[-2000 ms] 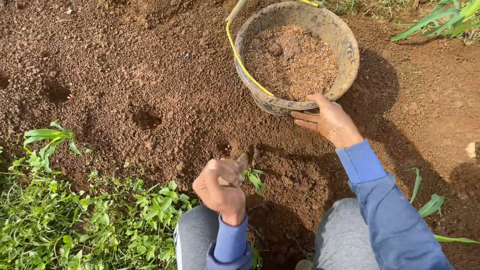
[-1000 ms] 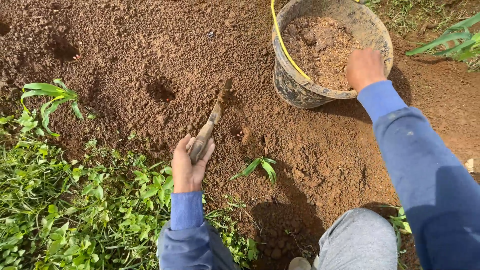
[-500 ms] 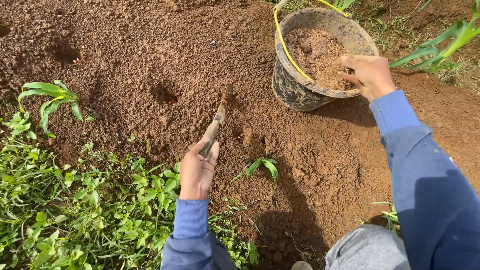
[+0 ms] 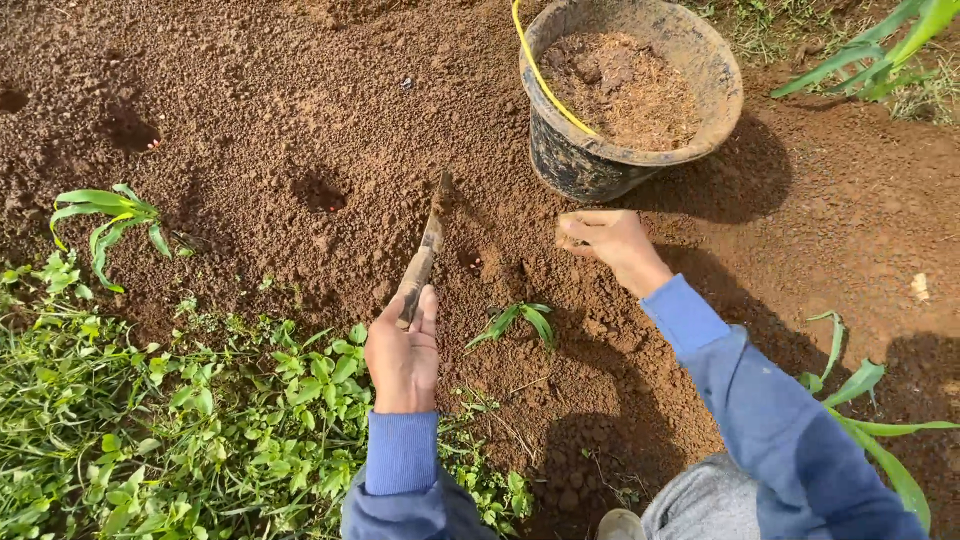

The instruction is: The person uses a small hand hoe to dig holes in a prepared garden bed. They take seeds from a bucket and place them into the holes, then cover them with soil using their hands and the hoe.

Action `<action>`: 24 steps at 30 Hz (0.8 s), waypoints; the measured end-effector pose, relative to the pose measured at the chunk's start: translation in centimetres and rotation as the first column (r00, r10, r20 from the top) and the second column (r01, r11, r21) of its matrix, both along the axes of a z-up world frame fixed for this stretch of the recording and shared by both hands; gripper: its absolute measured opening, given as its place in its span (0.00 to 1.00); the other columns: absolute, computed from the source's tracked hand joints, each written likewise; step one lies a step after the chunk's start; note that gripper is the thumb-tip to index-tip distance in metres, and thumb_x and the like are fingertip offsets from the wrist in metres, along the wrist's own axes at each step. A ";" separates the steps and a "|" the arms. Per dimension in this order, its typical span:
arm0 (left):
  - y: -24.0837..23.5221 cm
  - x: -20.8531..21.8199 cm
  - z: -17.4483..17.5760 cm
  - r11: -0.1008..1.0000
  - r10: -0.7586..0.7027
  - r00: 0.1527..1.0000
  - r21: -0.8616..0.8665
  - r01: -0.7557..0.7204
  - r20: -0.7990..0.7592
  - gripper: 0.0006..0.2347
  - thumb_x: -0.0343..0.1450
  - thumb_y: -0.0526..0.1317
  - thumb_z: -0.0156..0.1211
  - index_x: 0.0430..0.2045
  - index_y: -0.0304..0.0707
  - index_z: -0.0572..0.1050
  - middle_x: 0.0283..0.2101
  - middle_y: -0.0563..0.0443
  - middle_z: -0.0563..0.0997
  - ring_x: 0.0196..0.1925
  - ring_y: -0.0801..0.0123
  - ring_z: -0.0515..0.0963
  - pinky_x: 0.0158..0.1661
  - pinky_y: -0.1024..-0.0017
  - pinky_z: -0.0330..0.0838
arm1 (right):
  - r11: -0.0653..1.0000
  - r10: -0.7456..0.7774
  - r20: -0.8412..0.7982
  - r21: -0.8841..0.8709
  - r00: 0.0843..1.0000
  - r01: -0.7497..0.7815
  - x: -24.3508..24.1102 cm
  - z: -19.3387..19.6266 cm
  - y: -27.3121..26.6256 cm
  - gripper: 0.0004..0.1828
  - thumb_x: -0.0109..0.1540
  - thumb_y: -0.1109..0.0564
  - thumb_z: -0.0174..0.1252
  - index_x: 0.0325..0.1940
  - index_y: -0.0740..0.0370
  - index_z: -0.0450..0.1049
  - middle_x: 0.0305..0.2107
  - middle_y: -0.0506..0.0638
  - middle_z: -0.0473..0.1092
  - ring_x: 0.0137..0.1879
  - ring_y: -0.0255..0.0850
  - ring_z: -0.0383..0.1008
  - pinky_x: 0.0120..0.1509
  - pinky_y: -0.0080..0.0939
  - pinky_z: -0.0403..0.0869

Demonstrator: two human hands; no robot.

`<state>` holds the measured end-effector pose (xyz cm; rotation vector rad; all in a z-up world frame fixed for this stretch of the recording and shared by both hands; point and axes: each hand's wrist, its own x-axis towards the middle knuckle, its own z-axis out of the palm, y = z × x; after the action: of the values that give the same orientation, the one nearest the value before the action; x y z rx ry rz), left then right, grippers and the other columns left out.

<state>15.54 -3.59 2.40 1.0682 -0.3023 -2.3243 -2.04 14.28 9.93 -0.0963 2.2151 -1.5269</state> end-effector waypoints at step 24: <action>0.5 -0.4 1.8 0.996 -0.031 0.996 -0.076 0.037 0.090 0.19 0.75 0.28 0.43 0.60 0.13 0.60 0.54 0.25 0.70 0.47 0.54 0.84 0.48 0.69 0.84 | 0.643 0.675 -0.307 0.690 0.671 -0.332 -4.0 -19.1 -1.0 0.10 0.67 0.58 0.58 0.50 0.60 0.81 0.45 0.60 0.77 0.52 0.56 0.79 0.60 0.57 0.76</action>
<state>15.18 -3.08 4.21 1.1375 -0.4445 -2.2792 -6.06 13.30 -9.19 -1.0175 2.6382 -0.4535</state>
